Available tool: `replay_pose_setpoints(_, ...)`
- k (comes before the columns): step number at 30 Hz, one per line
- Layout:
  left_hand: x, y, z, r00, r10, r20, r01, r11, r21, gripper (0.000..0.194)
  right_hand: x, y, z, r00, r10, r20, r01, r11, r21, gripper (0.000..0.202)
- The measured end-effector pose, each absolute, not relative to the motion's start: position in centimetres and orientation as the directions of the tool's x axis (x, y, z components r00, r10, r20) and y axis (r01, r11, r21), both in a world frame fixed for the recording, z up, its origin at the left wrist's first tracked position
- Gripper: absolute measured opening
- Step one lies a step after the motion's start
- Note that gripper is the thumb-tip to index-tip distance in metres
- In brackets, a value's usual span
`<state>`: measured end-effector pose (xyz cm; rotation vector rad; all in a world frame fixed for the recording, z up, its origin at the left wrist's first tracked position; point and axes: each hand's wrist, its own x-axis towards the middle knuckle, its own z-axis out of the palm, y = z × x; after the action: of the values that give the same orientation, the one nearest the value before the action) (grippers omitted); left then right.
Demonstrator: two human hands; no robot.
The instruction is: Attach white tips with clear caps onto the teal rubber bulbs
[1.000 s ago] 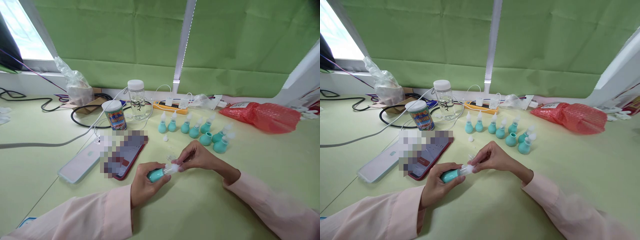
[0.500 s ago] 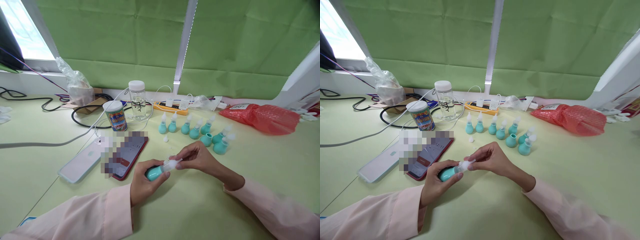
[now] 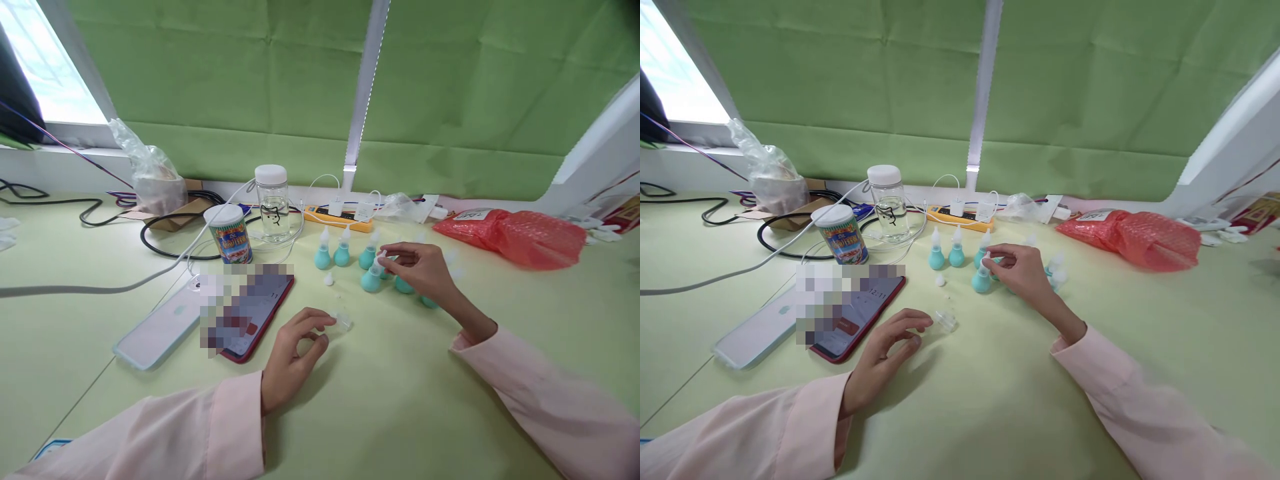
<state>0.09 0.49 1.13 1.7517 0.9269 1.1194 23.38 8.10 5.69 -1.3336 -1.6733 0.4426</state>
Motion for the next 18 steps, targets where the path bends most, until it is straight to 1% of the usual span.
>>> replay_pose_setpoints(3,0.1,0.6,1.1,0.333,0.89,0.312,0.161,-0.38,0.911,0.022,23.4,8.2,5.0,-0.029,0.875,0.483,0.664,0.378,-0.645,0.028)
replay_pose_setpoints(5,0.1,0.6,1.1,0.335,0.888,0.315,0.164,-0.385,0.908,0.023,23.3,8.0,5.0,-0.059,0.844,0.534,0.737,0.398,-0.547,0.033)
replay_pose_setpoints(6,0.1,0.6,1.1,0.335,0.887,0.318,0.164,-0.387,0.907,0.023,23.3,7.9,5.0,-0.068,0.812,0.579,0.779,0.406,-0.477,0.036)
replay_pose_setpoints(7,0.1,0.6,1.1,0.335,0.886,0.319,0.164,-0.389,0.907,0.023,23.2,7.7,5.1,-0.076,0.761,0.644,0.822,0.413,-0.391,0.037)
replay_pose_setpoints(9,0.1,0.6,1.1,0.333,0.886,0.322,0.168,-0.391,0.905,0.023,22.8,7.0,5.1,-0.11,0.61,0.785,0.881,0.425,-0.207,0.034)
replay_pose_setpoints(10,0.1,0.6,1.1,0.332,0.886,0.324,0.172,-0.394,0.903,0.023,22.5,6.7,5.1,-0.154,0.533,0.832,0.886,0.447,-0.123,0.029)
replay_pose_setpoints(11,0.1,0.6,1.1,0.33,0.886,0.327,0.18,-0.399,0.899,0.024,22.0,6.3,4.9,-0.229,0.486,0.844,0.87,0.491,-0.047,0.023)
replay_pose_setpoints(12,0.1,0.6,1.0,0.326,0.885,0.331,0.195,-0.406,0.893,0.025,21.5,5.9,4.7,-0.33,0.476,0.815,0.832,0.554,0.014,0.018)
replay_pose_setpoints(13,0.1,0.6,0.9,0.323,0.885,0.334,0.216,-0.413,0.885,0.026,20.8,5.6,4.5,-0.444,0.499,0.744,0.779,0.626,0.045,0.017)
replay_pose_setpoints(14,0.1,0.7,0.8,0.321,0.887,0.333,0.244,-0.417,0.876,0.027,20.2,5.4,4.2,-0.549,0.543,0.636,0.726,0.687,0.04,0.019)
replay_pose_setpoints(15,0.1,0.8,0.7,0.317,0.89,0.329,0.274,-0.418,0.866,0.028,19.5,5.4,3.9,-0.623,0.592,0.512,0.691,0.723,0.004,0.021)
replay_pose_setpoints(16,0.1,0.9,0.5,0.314,0.893,0.322,0.305,-0.416,0.857,0.028,18.9,5.5,3.6,-0.658,0.641,0.396,0.682,0.729,-0.048,0.023)
replay_pose_setpoints(18,0.1,1.0,0.3,0.311,0.898,0.312,0.35,-0.414,0.84,0.029,18.0,6.1,3.0,-0.645,0.725,0.24,0.711,0.685,-0.159,0.028)
